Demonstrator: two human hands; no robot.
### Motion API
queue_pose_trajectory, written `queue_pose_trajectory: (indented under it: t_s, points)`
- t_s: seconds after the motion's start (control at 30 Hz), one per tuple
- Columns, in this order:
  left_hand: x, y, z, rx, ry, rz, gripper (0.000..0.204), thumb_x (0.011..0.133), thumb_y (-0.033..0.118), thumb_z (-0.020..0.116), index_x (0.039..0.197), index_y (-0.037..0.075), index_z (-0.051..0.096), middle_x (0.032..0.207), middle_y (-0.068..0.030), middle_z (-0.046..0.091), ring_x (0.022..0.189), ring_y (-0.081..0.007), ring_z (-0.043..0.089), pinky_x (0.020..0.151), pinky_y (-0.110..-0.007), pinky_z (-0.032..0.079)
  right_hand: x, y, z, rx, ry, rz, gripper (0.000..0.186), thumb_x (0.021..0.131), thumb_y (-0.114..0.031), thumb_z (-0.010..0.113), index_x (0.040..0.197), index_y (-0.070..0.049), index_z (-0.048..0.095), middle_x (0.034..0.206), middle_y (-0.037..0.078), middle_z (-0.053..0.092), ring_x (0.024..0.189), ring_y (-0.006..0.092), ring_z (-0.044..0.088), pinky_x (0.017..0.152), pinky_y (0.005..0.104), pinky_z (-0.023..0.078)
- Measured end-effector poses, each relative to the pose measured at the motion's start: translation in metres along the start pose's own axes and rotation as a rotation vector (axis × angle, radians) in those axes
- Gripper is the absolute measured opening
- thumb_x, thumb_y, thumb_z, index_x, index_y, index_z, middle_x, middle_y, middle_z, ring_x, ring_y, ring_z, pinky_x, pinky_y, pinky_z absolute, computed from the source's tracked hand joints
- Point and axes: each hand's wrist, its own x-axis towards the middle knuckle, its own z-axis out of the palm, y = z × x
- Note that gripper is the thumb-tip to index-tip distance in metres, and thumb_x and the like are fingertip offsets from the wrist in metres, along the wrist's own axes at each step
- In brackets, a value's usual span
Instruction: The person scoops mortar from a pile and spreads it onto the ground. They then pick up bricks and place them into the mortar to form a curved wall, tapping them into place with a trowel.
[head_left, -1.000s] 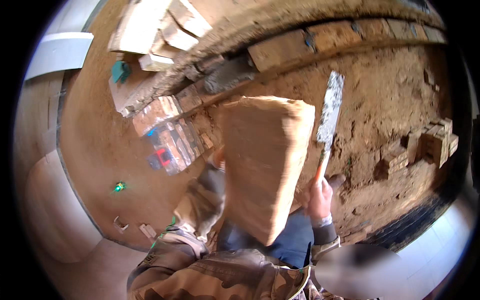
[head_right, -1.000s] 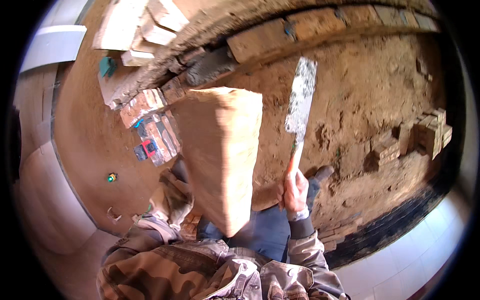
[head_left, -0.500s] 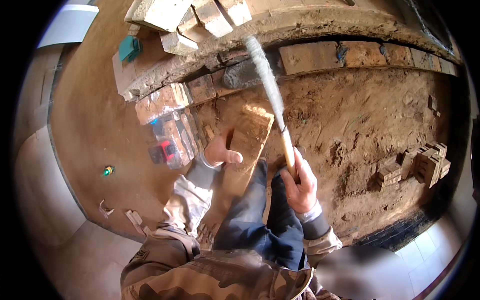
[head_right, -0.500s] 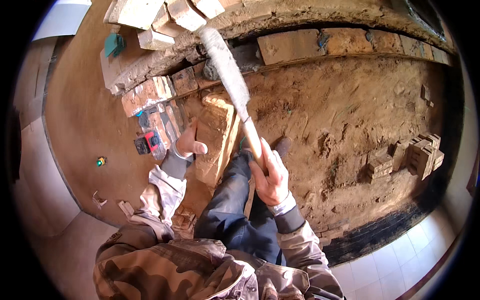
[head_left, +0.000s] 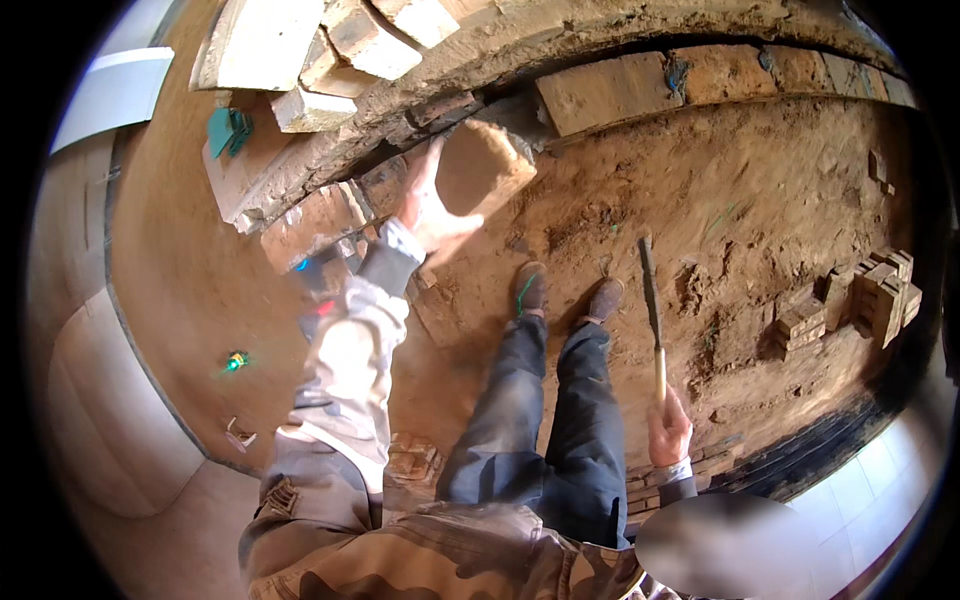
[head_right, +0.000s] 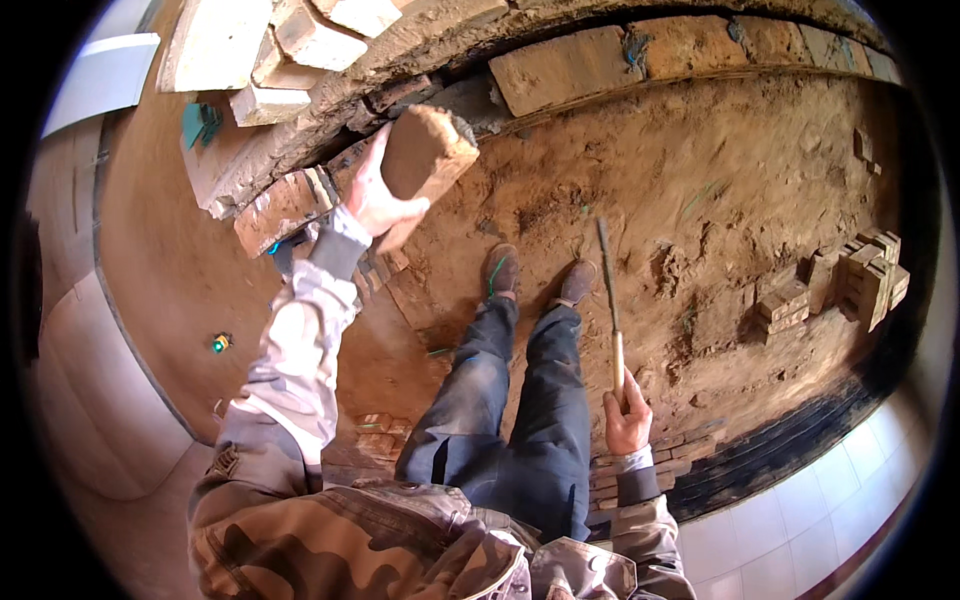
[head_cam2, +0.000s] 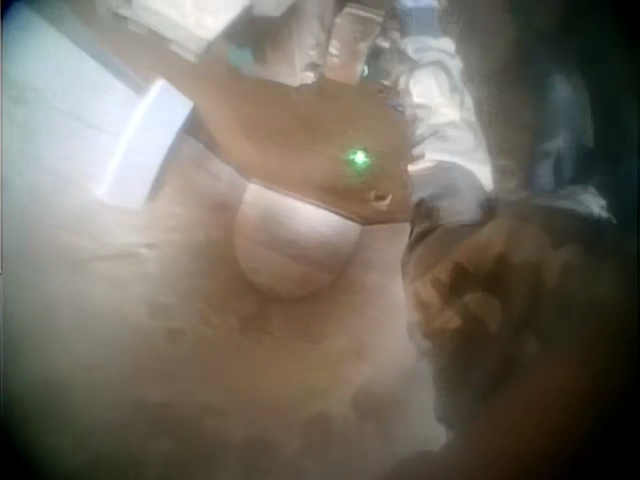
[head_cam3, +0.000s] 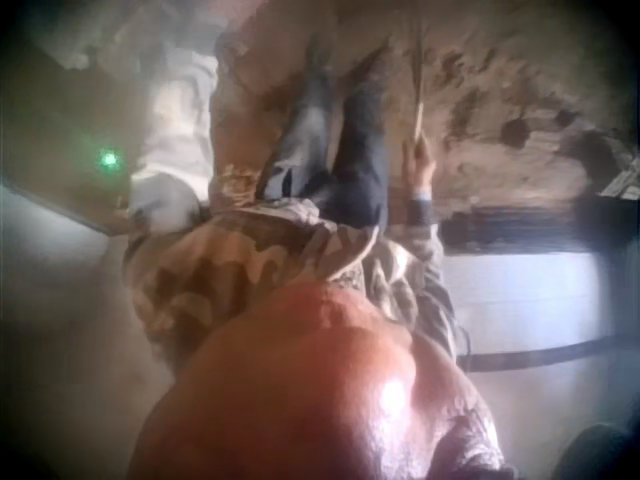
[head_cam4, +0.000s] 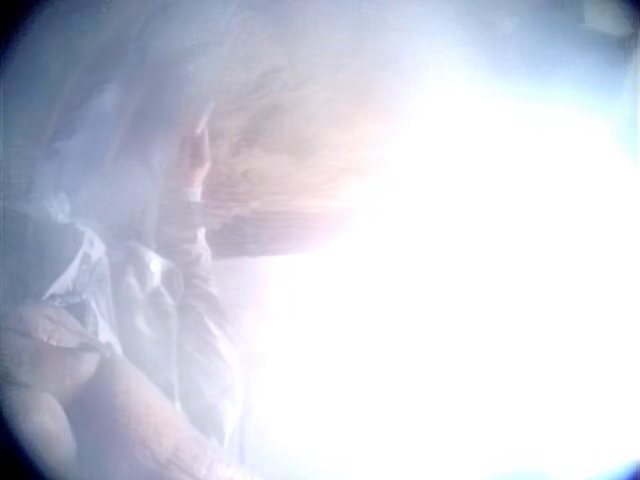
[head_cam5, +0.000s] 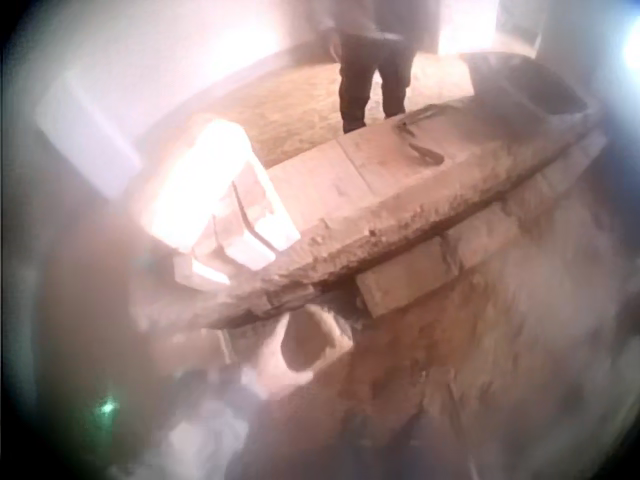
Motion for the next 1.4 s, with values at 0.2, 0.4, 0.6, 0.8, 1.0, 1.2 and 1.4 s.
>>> queue_pose_trajectory:
  t_s: [0.2,0.4,0.6,0.8,1.0,1.2,1.4]
  points:
    - [0.065,-0.005,0.030,0.555,-0.109,-0.111,0.119,0.060,0.037,0.088,0.159,0.017,0.025,0.138,-0.0212,0.049,0.130,-0.0407,0.048,0.113,-0.051,0.038,-0.023,0.055,0.026,0.306,0.007,0.299,0.047,0.092,-0.002,0.062,0.138,0.003,0.057,0.081,-0.004,0.058,0.068,0.0052,0.051,0.059,0.0229,0.044]
    - [0.098,-0.008,0.057,0.676,-0.138,-0.099,0.117,0.063,0.038,0.089,0.159,0.018,0.026,0.148,-0.0221,0.044,0.139,-0.0395,0.041,0.114,-0.053,0.035,-0.037,0.066,0.034,0.249,-0.088,0.317,0.046,0.092,-0.002,0.063,0.137,0.003,0.057,0.094,-0.001,0.060,0.076,0.0057,0.049,0.069,0.0216,0.045]
    - [0.109,-0.005,0.068,0.749,-0.100,-0.036,0.109,0.065,0.036,0.089,0.157,0.018,0.032,0.149,-0.0198,0.044,0.139,-0.0369,0.041,0.112,-0.051,0.036,-0.032,0.048,0.048,0.300,-0.074,0.309,0.045,0.092,-0.003,0.063,0.137,0.003,0.057,0.091,-0.002,0.058,0.074,0.0054,0.047,0.066,0.0210,0.043]
    - [0.106,-0.018,0.076,0.761,-0.019,0.005,0.111,0.066,0.041,0.090,0.158,0.021,0.031,0.145,-0.0164,0.048,0.138,-0.0362,0.042,0.111,-0.055,0.038,-0.011,0.040,0.051,0.114,-0.080,0.212,0.043,0.096,-0.011,0.063,0.136,0.004,0.058,0.097,0.008,0.066,0.080,0.0152,0.061,0.071,0.0297,0.051]
    - [0.101,-0.008,0.061,0.697,-0.121,-0.075,0.111,0.071,0.058,0.085,0.159,0.022,0.028,0.158,-0.0152,0.037,0.145,-0.0374,0.035,0.117,-0.055,0.032,0.056,0.033,0.029,-0.446,-0.085,-0.110,0.029,0.101,-0.027,0.061,0.112,-0.001,0.067,0.079,0.019,0.067,0.069,0.0266,0.068,0.066,0.0401,0.055]
    - [0.089,-0.061,0.034,0.606,-0.180,-0.061,0.082,0.085,0.060,0.071,0.156,0.034,0.038,0.161,-0.0015,0.036,0.147,-0.0328,0.035,0.119,-0.053,0.033,0.208,-0.026,-0.054,-1.012,-0.063,-0.722,0.027,0.098,-0.036,0.066,0.090,-0.011,0.062,0.060,0.006,0.058,0.044,0.0179,0.053,0.039,0.0357,0.042]
    - [0.089,-0.033,0.022,0.549,-0.193,-0.027,0.080,0.083,0.055,0.075,0.146,0.010,0.053,0.154,-0.0227,0.043,0.139,-0.0419,0.044,0.110,-0.051,0.042,0.309,-0.176,-0.076,-1.334,-0.139,-0.790,0.022,0.095,-0.032,0.068,0.096,-0.010,0.067,0.081,0.011,0.070,0.060,0.0249,0.065,0.060,0.0425,0.053]
